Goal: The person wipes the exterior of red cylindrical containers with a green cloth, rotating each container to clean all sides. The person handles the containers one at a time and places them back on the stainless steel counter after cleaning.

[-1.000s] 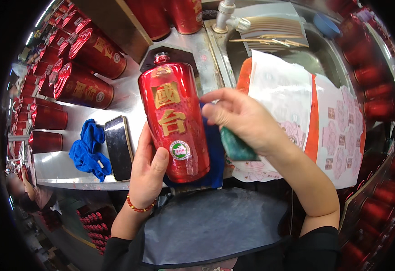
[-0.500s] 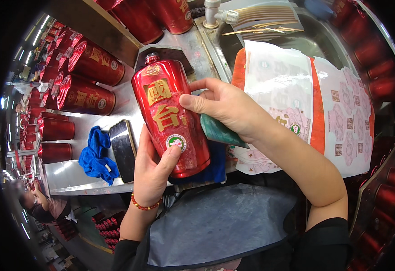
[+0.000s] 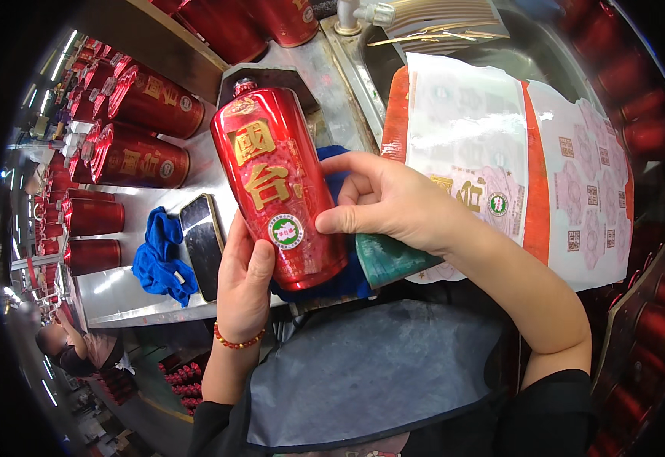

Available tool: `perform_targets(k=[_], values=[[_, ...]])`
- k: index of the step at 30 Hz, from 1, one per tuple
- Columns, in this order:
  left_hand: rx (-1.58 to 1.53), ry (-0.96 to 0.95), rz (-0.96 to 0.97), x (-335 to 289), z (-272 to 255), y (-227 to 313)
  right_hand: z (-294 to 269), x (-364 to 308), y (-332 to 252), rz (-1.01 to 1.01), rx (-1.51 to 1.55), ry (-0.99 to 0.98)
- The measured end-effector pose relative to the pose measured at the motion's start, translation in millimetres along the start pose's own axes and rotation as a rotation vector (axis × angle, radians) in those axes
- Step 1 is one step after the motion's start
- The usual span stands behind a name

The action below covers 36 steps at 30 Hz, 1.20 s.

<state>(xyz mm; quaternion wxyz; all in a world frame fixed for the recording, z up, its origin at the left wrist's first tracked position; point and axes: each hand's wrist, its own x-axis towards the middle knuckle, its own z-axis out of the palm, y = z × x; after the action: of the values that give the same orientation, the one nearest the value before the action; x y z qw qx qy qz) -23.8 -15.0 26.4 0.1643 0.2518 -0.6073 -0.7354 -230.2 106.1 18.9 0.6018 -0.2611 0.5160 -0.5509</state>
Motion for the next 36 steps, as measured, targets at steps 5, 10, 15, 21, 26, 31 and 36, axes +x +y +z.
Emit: perform_targets(k=[5, 10, 15, 21, 26, 31, 36], values=[[-0.019, -0.003, -0.028, 2, 4, 6, -4, 1, 0, 0.003, 0.007, 0.002], [-0.135, -0.066, 0.018, 3, -1, 0, -1, -1, -4, -0.001, 0.092, 0.014], [-0.142, -0.064, 0.03, 5, 0, 0, 1, 1, -2, 0.017, 0.137, 0.056], [-0.115, -0.067, 0.031, 5, -3, -2, 1, 6, 8, -0.054, 0.206, 0.019], [-0.134, -0.035, 0.047, 5, -2, -4, 2, 4, 9, -0.041, 0.131, 0.055], [-0.105, -0.091, 0.036, 4, -7, -6, 11, 5, 8, -0.078, 0.194, 0.108], [-0.122, -0.099, 0.011, 4, -12, -10, 2, -2, 5, -0.018, 0.105, 0.051]])
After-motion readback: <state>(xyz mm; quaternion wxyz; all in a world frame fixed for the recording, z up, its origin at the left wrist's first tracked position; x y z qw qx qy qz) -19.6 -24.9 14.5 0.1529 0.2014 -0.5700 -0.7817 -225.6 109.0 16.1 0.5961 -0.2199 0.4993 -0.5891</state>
